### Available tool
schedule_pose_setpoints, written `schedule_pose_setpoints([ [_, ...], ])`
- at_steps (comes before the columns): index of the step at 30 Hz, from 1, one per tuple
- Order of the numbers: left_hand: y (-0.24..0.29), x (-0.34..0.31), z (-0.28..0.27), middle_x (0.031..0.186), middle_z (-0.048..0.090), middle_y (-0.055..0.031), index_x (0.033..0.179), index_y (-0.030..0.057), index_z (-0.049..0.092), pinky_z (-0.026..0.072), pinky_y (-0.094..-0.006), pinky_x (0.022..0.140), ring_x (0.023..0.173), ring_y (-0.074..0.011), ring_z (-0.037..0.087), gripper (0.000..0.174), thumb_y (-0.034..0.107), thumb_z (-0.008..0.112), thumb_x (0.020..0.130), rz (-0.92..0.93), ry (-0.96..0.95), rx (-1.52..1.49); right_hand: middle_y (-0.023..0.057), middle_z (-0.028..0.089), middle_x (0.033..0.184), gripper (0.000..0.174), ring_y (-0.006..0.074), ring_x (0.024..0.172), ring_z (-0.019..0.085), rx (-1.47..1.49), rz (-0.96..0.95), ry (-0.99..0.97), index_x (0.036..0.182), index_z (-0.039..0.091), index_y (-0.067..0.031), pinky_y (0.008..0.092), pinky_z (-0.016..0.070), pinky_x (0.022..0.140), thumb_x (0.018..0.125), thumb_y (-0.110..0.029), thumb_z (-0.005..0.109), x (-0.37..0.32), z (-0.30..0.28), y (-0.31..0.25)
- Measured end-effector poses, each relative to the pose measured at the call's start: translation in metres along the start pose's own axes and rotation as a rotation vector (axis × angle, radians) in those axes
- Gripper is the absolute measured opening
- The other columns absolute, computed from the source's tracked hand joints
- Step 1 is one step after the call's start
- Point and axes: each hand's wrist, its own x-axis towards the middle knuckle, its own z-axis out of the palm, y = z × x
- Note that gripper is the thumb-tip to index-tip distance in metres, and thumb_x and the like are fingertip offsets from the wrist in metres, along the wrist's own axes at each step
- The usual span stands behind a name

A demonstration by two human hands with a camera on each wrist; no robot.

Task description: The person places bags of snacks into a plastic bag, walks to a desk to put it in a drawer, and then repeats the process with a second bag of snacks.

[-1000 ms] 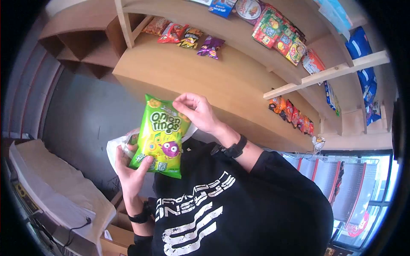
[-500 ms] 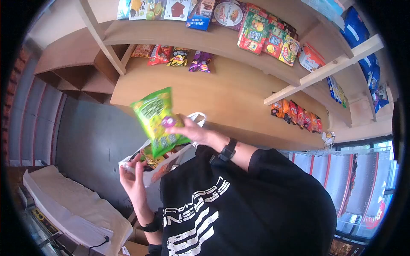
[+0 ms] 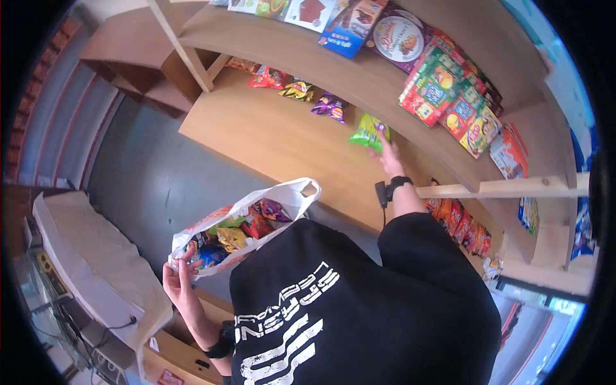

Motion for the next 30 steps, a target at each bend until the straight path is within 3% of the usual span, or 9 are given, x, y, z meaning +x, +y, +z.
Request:
schedule_pose_setpoints([
  [2,0.01,-0.003,0.01,0.103,0.066,-0.0134,0.106,-0.0011,0.055,0.0432,-0.0235,0.07,0.079,-0.0123,0.062,0.025,0.021,0.05,0.095,-0.004,0.029,0.041,0.0168,0.053,0.116,0.07,0.0258,0.1,0.058,0.011,-0.06,-0.075,0.123,0.047,-0.0021,0.0374,0.0549,0.069,0.081,-0.057,0.059,0.017,0.003,-0.009],
  [5,0.01,-0.007,0.011,0.103,0.066,-0.0134,0.105,-0.0011,0.055,0.0433,-0.0235,0.071,0.081,-0.0127,0.062,0.024,0.02,0.05,0.095,-0.02,0.055,0.06,0.0195,0.037,0.137,0.083,0.0326,0.116,0.049,-0.114,0.172,-0.064,0.139,0.027,0.0002,0.0435,0.048,0.09,0.085,-0.057,0.053,0.046,0.005,0.002],
  [8,0.017,-0.013,0.014,0.106,0.065,-0.0152,0.105,-0.0015,0.054,0.0438,-0.0241,0.074,0.082,-0.0135,0.062,0.022,0.018,0.049,0.095,-0.006,0.095,0.062,0.0189,0.037,0.138,0.08,0.0324,0.116,0.05,-0.197,0.09,-0.214,0.139,0.027,-0.0001,0.0423,0.046,0.092,0.087,-0.054,0.053,0.037,0.017,0.033],
  [15,0.018,-0.03,-0.001,0.109,0.063,-0.0194,0.1,0.002,0.053,0.0455,-0.0257,0.075,0.083,-0.0151,0.064,0.014,0.015,0.052,0.094,-0.021,0.152,0.003,0.0129,0.044,0.133,0.061,0.0251,0.111,0.054,-0.406,-0.009,-0.324,0.137,0.03,-0.0036,0.0332,0.0473,0.083,0.089,-0.03,0.057,0.034,0.046,0.091],
  [21,0.022,-0.042,-0.021,0.109,0.063,-0.0201,0.1,0.0015,0.053,0.0446,-0.0254,0.074,0.084,-0.0147,0.064,0.015,0.015,0.049,0.095,0.014,0.175,0.005,0.013,0.039,0.138,0.058,0.0248,0.12,0.044,-0.302,0.059,-0.389,0.138,0.032,-0.0052,0.035,0.0441,0.088,0.088,-0.024,0.053,0.074,0.049,0.053],
  [26,0.021,-0.054,-0.022,0.112,0.061,-0.0215,0.106,-0.001,0.053,0.0466,-0.0318,0.082,0.087,-0.0184,0.064,0.019,0.014,0.045,0.096,0.057,0.176,-0.062,0.0109,0.037,0.139,0.059,0.0193,0.128,0.033,-0.516,-0.067,-0.466,0.136,0.036,-0.0065,0.0368,0.0384,0.096,0.084,-0.026,0.056,0.055,0.076,0.003],
  [27,0.022,-0.056,-0.022,0.112,0.061,-0.0215,0.106,-0.001,0.053,0.0466,-0.0318,0.082,0.087,-0.0184,0.064,0.019,0.014,0.045,0.096,0.058,0.181,-0.066,0.0121,0.046,0.131,0.051,0.0187,0.12,0.044,-0.608,-0.173,-0.397,0.129,0.045,-0.0044,0.0326,0.0423,0.091,0.084,-0.023,0.059,0.06,0.086,0.014],
  [28,0.022,-0.059,-0.021,0.114,0.06,-0.0219,0.109,-0.0021,0.052,0.0468,-0.0335,0.085,0.09,-0.0196,0.064,0.023,0.015,0.043,0.097,0.087,0.152,-0.075,0.0121,0.046,0.131,0.051,0.0187,0.12,0.044,-0.611,-0.18,-0.4,0.129,0.045,-0.0044,0.0326,0.0423,0.091,0.084,-0.023,0.059,0.051,0.097,0.015],
  [30,0.028,-0.063,-0.017,0.116,0.059,-0.0223,0.112,-0.0032,0.051,0.0469,-0.0351,0.087,0.092,-0.0208,0.063,0.027,0.017,0.041,0.098,0.119,0.134,-0.086,0.0095,0.058,0.11,0.031,0.0181,0.103,0.055,-0.359,-0.625,-0.268,0.112,0.054,-0.0017,0.0283,0.0458,0.082,0.085,-0.015,0.061,0.016,0.132,0.029],
])
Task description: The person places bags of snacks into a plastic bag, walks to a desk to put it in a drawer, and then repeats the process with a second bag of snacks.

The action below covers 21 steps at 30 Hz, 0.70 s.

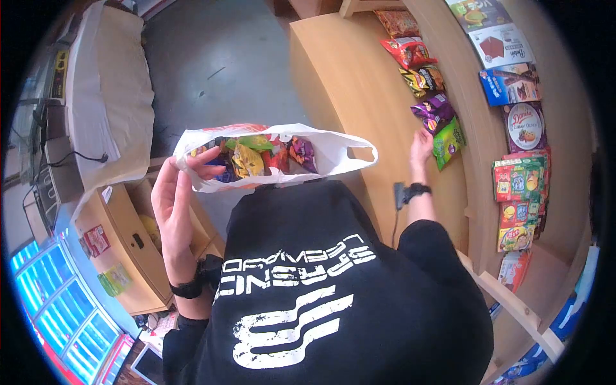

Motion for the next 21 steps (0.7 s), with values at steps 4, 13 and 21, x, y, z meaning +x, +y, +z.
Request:
schedule_pose_setpoints([
  [4,0.016,-0.007,0.012,0.119,0.057,-0.0241,0.116,-0.0038,0.049,0.0431,-0.0374,0.093,0.098,-0.0223,0.062,0.045,0.036,0.036,0.099,0.018,-0.015,0.061,0.0037,0.059,0.081,0.009,0.0127,0.068,0.06,0.396,-0.067,-0.436,0.092,0.056,-0.0037,0.0247,0.0499,0.062,0.087,-0.01,0.06,-0.124,0.06,-0.177],
  [13,0.033,0.005,0.034,0.13,0.045,-0.0289,0.128,-0.0043,0.042,0.036,-0.0411,0.1,0.112,-0.0309,0.056,0.073,0.058,0.039,0.09,0.081,-0.224,-0.02,0.0253,0.058,0.112,0.105,0.0315,0.102,0.059,-0.551,-0.217,-1.518,0.13,0.033,0.0091,0.0364,0.0477,0.087,0.062,-0.059,0.073,-0.225,0.195,-0.214],
  [21,0.025,0.004,0.036,0.134,0.041,-0.0279,0.129,-0.0044,0.04,0.0338,-0.0417,0.101,0.114,-0.0305,0.054,0.074,0.059,0.04,0.09,0.108,-0.297,-0.056,0.03,0.06,0.101,0.07,0.0378,0.097,0.061,-0.613,-0.189,-1.229,0.118,0.039,0.0091,0.0407,0.0494,0.083,0.067,-0.024,0.072,-0.228,0.194,-0.192],
])
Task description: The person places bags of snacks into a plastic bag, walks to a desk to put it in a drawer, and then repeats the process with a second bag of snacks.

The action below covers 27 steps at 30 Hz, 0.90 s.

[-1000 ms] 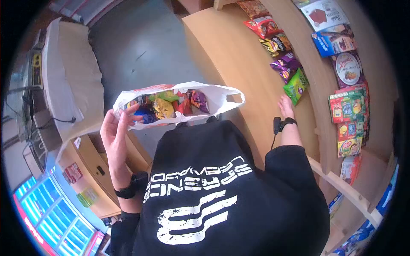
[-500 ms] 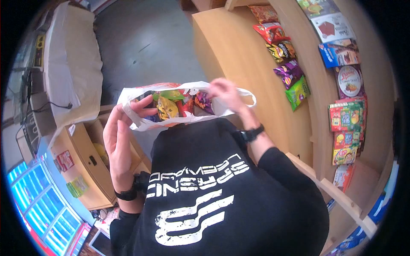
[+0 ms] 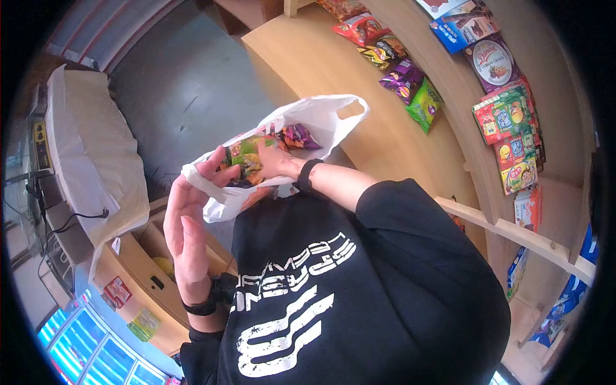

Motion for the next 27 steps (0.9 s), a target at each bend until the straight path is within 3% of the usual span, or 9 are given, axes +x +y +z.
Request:
schedule_pose_setpoints([
  [5,-0.021,-0.007,-0.028,0.133,0.042,-0.0286,0.129,-0.0043,0.04,0.036,-0.0395,0.1,0.111,-0.0298,0.056,0.066,0.05,0.041,0.093,0.013,0.066,-0.064,0.0241,0.063,0.097,0.046,0.0353,0.096,0.061,-0.054,-0.09,0.128,0.11,0.054,0.0017,0.0412,0.0489,0.083,0.072,-0.019,0.068,-0.003,-0.019,0.038],
  [9,-0.031,-0.011,-0.042,0.128,0.049,-0.0248,0.122,-0.0022,0.045,0.041,-0.0359,0.095,0.106,-0.0243,0.059,0.04,0.028,0.046,0.096,-0.021,0.187,-0.087,0.0197,0.064,0.097,0.04,0.0282,0.094,0.063,0.254,-0.359,0.265,0.111,0.056,0.0003,0.0369,0.0491,0.082,0.076,-0.015,0.068,-0.044,-0.067,0.051],
  [10,-0.039,-0.013,-0.048,0.126,0.051,-0.0237,0.119,-0.0013,0.046,0.0419,-0.0348,0.094,0.106,-0.024,0.059,0.034,0.023,0.047,0.095,-0.054,0.205,-0.027,0.0146,0.064,0.103,0.039,0.0215,0.095,0.061,0.313,-0.399,0.342,0.112,0.056,0.0015,0.0345,0.0484,0.083,0.078,-0.014,0.068,-0.051,-0.074,0.06],
  [12,-0.048,-0.014,-0.051,0.123,0.055,-0.0204,0.112,0.0006,0.049,0.0433,-0.033,0.092,0.105,-0.0229,0.059,0.023,0.013,0.051,0.093,-0.114,0.247,-0.009,0.0081,0.061,0.111,0.038,0.0163,0.101,0.058,0.75,-0.348,0.214,0.118,0.052,0.0015,0.0309,0.0475,0.087,0.085,-0.012,0.064,-0.088,-0.102,0.052],
  [17,-0.069,-0.007,-0.046,0.123,0.054,-0.0165,0.117,0.0001,0.046,0.0405,-0.0351,0.096,0.111,-0.0222,0.055,0.035,0.017,0.059,0.089,-0.166,0.15,-0.057,0.0052,0.06,0.113,0.032,0.0131,0.102,0.057,1.229,-0.437,0.245,0.12,0.052,-0.0004,0.0281,0.0441,0.092,0.09,-0.009,0.058,-0.133,-0.118,0.037],
  [19,-0.081,-0.005,-0.044,0.12,0.054,-0.0122,0.12,0.0003,0.045,0.0394,-0.0341,0.096,0.107,-0.0199,0.055,0.041,0.019,0.062,0.087,-0.206,0.084,-0.036,0.0067,0.059,0.117,0.032,0.0142,0.107,0.055,1.333,-0.47,0.106,0.121,0.052,0.0,0.0289,0.0423,0.095,0.09,-0.009,0.057,-0.14,-0.116,0.025],
  [23,-0.084,-0.005,-0.037,0.105,0.056,-0.0045,0.119,0.0,0.045,0.0451,-0.0247,0.08,0.093,-0.0108,0.055,0.05,0.01,0.071,0.077,-0.321,0.016,0.018,0.0068,0.059,0.116,0.034,0.014,0.106,0.055,1.27,-0.563,0.035,0.122,0.05,0.0015,0.0298,0.0444,0.093,0.092,-0.013,0.056,-0.133,-0.104,0.01],
  [25,-0.074,0.007,-0.025,0.095,0.059,-0.0042,0.114,-0.0002,0.048,0.0479,-0.023,0.072,0.08,-0.0099,0.058,0.041,0.007,0.069,0.079,-0.315,0.069,0.05,0.0079,0.06,0.113,0.038,0.0151,0.104,0.057,1.438,-0.546,0.032,0.123,0.05,0.0008,0.0301,0.0453,0.092,0.092,-0.021,0.057,-0.141,-0.108,0.0],
  [27,-0.076,0.015,-0.025,0.097,0.059,-0.0048,0.113,-0.0009,0.05,0.0481,-0.0233,0.073,0.08,-0.0106,0.058,0.035,0.006,0.066,0.083,-0.345,0.211,-0.007,0.0107,0.058,0.113,0.048,0.017,0.1,0.06,1.743,-0.53,0.035,0.122,0.049,-0.0015,0.0279,0.0531,0.078,0.091,-0.037,0.055,-0.155,-0.113,-0.005],
])
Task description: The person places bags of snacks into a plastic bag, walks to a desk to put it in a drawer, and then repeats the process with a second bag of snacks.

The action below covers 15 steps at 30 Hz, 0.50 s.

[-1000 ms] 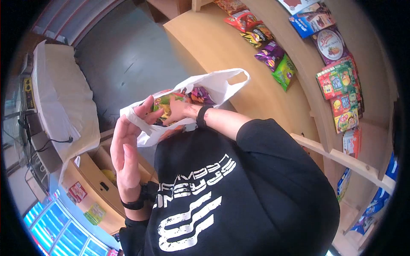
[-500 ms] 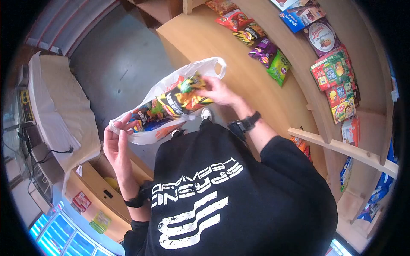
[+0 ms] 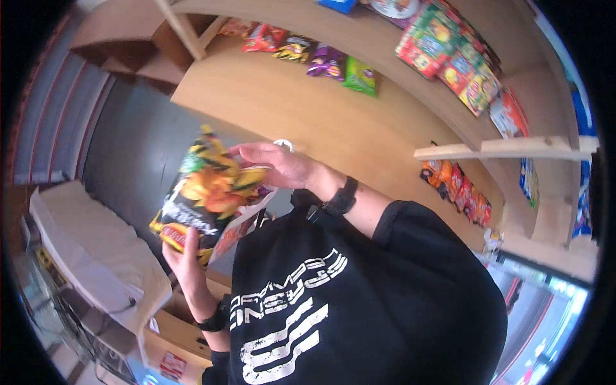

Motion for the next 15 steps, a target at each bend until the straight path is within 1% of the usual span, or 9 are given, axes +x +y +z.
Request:
schedule_pose_setpoints([
  [2,0.003,0.01,0.007,0.098,0.061,-0.0063,0.113,-0.0025,0.051,0.0502,-0.025,0.07,0.08,-0.0121,0.061,0.032,0.011,0.063,0.087,0.05,-0.024,-0.008,0.0108,0.057,0.115,0.048,0.0171,0.102,0.059,0.058,0.12,-0.089,0.123,0.049,-0.0039,0.0289,0.0535,0.078,0.089,-0.037,0.059,-0.009,-0.008,-0.004],
  [3,0.001,0.013,0.009,0.098,0.061,-0.0066,0.113,-0.0026,0.051,0.0501,-0.025,0.07,0.081,-0.0118,0.061,0.032,0.013,0.063,0.088,0.05,-0.043,0.04,0.0108,0.057,0.115,0.048,0.0171,0.102,0.059,0.059,0.098,-0.074,0.123,0.049,-0.0039,0.0289,0.0535,0.078,0.089,-0.037,0.059,-0.012,-0.008,-0.004],
  [5,0.001,0.017,0.021,0.098,0.061,-0.0073,0.113,-0.0028,0.051,0.0499,-0.025,0.07,0.082,-0.0116,0.061,0.033,0.015,0.063,0.088,0.042,-0.061,0.081,0.0097,0.057,0.116,0.051,0.0182,0.104,0.058,-0.138,0.034,0.057,0.124,0.049,-0.0063,0.0332,0.0506,0.085,0.086,-0.037,0.064,-0.017,-0.009,0.0],
  [8,-0.006,0.018,0.043,0.101,0.061,-0.0076,0.115,-0.0027,0.051,0.0493,-0.0253,0.071,0.084,-0.0126,0.061,0.034,0.02,0.06,0.09,-0.02,-0.088,0.014,0.0075,0.056,0.119,0.054,0.0184,0.108,0.055,-0.005,-0.096,0.169,0.125,0.048,-0.0065,0.037,0.047,0.091,0.084,-0.037,0.066,-0.018,-0.02,0.007],
  [10,-0.002,0.017,0.062,0.102,0.059,-0.005,0.113,-0.0014,0.052,0.0452,-0.0249,0.079,0.089,-0.0106,0.056,0.03,0.018,0.058,0.092,-0.023,-0.158,0.006,0.0049,0.056,0.118,0.051,0.0171,0.111,0.053,0.005,-0.127,0.142,0.124,0.05,-0.0074,0.0376,0.0462,0.091,0.085,-0.036,0.066,-0.019,-0.018,0.003],
  [12,-0.007,0.021,0.064,0.108,0.058,-0.0064,0.117,-0.0012,0.05,0.0424,-0.0264,0.086,0.096,-0.0114,0.055,0.031,0.014,0.057,0.092,-0.03,-0.316,0.101,0.0034,0.058,0.116,0.046,0.0157,0.113,0.051,0.005,-0.108,0.188,0.12,0.052,-0.0079,0.0371,0.0464,0.09,0.085,-0.034,0.066,-0.027,-0.012,-0.004],
  [13,-0.005,0.019,0.068,0.109,0.057,-0.0063,0.118,-0.0011,0.05,0.042,-0.027,0.087,0.096,-0.0114,0.054,0.03,0.013,0.056,0.092,-0.018,-0.388,0.126,0.0031,0.06,0.112,0.041,0.0162,0.107,0.055,-0.022,-0.148,0.231,0.117,0.055,-0.0091,0.0368,0.0482,0.086,0.084,-0.031,0.067,-0.022,-0.02,0.0],
  [14,0.0,0.017,0.073,0.109,0.057,-0.0063,0.119,-0.001,0.049,0.0416,-0.0277,0.088,0.097,-0.0114,0.054,0.03,0.012,0.056,0.092,-0.007,-0.459,0.15,0.0031,0.06,0.112,0.041,0.0162,0.107,0.055,-0.017,-0.16,0.239,0.117,0.055,-0.0091,0.0368,0.0482,0.086,0.084,-0.031,0.067,-0.022,-0.031,0.002],
  [15,-0.003,0.021,0.075,0.113,0.059,-0.009,0.116,-0.0007,0.05,0.0418,-0.0286,0.088,0.093,-0.0116,0.056,0.028,0.013,0.055,0.093,0.025,-0.51,0.175,0.0034,0.061,0.11,0.04,0.016,0.103,0.058,0.027,-0.205,0.302,0.117,0.055,-0.0096,0.0361,0.049,0.084,0.084,-0.03,0.066,-0.022,-0.045,0.001],
])
